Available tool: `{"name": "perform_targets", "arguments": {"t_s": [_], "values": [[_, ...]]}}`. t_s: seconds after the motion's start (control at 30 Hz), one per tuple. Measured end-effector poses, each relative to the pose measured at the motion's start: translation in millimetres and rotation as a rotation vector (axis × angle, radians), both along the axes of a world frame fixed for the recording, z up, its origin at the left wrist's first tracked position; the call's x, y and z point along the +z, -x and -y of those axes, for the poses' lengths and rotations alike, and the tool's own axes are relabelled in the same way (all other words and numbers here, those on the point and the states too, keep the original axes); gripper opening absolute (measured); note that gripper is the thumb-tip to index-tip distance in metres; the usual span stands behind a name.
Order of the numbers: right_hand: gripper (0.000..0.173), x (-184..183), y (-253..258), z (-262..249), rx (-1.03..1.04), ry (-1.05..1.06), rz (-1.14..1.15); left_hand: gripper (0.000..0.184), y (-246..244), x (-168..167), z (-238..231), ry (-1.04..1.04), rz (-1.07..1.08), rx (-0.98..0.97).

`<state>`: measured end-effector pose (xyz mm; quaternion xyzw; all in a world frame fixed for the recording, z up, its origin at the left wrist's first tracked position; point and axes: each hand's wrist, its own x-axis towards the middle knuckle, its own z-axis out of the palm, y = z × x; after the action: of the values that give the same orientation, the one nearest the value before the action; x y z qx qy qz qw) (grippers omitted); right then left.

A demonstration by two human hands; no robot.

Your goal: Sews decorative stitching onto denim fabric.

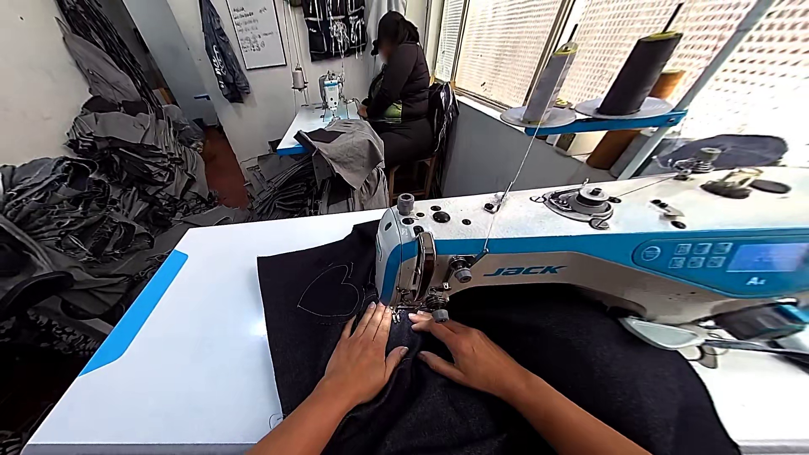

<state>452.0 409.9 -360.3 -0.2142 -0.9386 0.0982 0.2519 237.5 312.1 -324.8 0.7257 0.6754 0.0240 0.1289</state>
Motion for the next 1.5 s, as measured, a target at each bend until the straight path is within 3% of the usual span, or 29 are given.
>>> {"name": "perform_targets", "arguments": {"t_s": [0.17,0.23,0.33,0.43,0.53,0.67,0.77,0.83,0.93,1.07,1.13,1.3,1.5], "values": [[0.059,26.0,-9.9,1.0,0.173,-0.034,0.330,0.073,35.1,-3.5,-12.1,-0.056,0.004,-0.229],[0.061,42.4,-10.8,-6.6,0.283,-0.107,0.479,0.072,36.9,-0.8,-13.0,-0.053,-0.008,-0.238],[0.057,61.2,-11.2,-32.8,0.489,-0.201,0.576,0.072,0.6,14.8,-5.5,0.105,0.031,0.039],[0.062,40.8,-17.3,-56.0,0.597,-0.318,0.411,0.081,-19.5,4.8,1.9,0.062,0.094,0.253],[0.060,11.5,-22.7,-22.4,0.386,-0.242,0.245,0.089,3.8,-8.8,-0.4,-0.058,0.054,0.122],[0.062,-5.2,29.5,77.0,-0.168,-0.241,0.079,0.078,71.6,-7.7,-39.2,-0.172,0.049,-0.381],[0.067,-4.9,76.6,119.0,-0.431,-0.282,0.129,0.070,95.8,-1.9,-76.1,-0.234,0.042,-0.712],[0.069,-1.4,89.9,126.0,-0.487,-0.311,0.183,0.070,102.1,1.7,-91.2,-0.246,0.022,-0.841],[0.068,1.9,76.7,123.4,-0.416,-0.327,0.188,0.069,93.0,6.3,-81.9,-0.159,0.028,-0.756],[0.063,3.8,63.6,121.2,-0.361,-0.296,0.116,0.070,58.9,6.6,-48.5,-0.056,0.148,-0.339],[0.063,-0.2,72.5,125.2,-0.401,-0.312,0.103,0.076,58.8,-3.5,-48.6,-0.151,0.116,-0.357],[0.066,1.9,100.7,134.6,-0.465,-0.307,0.159,0.074,80.5,-2.1,-79.8,-0.198,0.110,-0.649],[0.063,0.8,79.7,130.4,-0.407,-0.342,0.140,0.076,72.3,1.6,-68.0,-0.180,0.080,-0.562]]}}
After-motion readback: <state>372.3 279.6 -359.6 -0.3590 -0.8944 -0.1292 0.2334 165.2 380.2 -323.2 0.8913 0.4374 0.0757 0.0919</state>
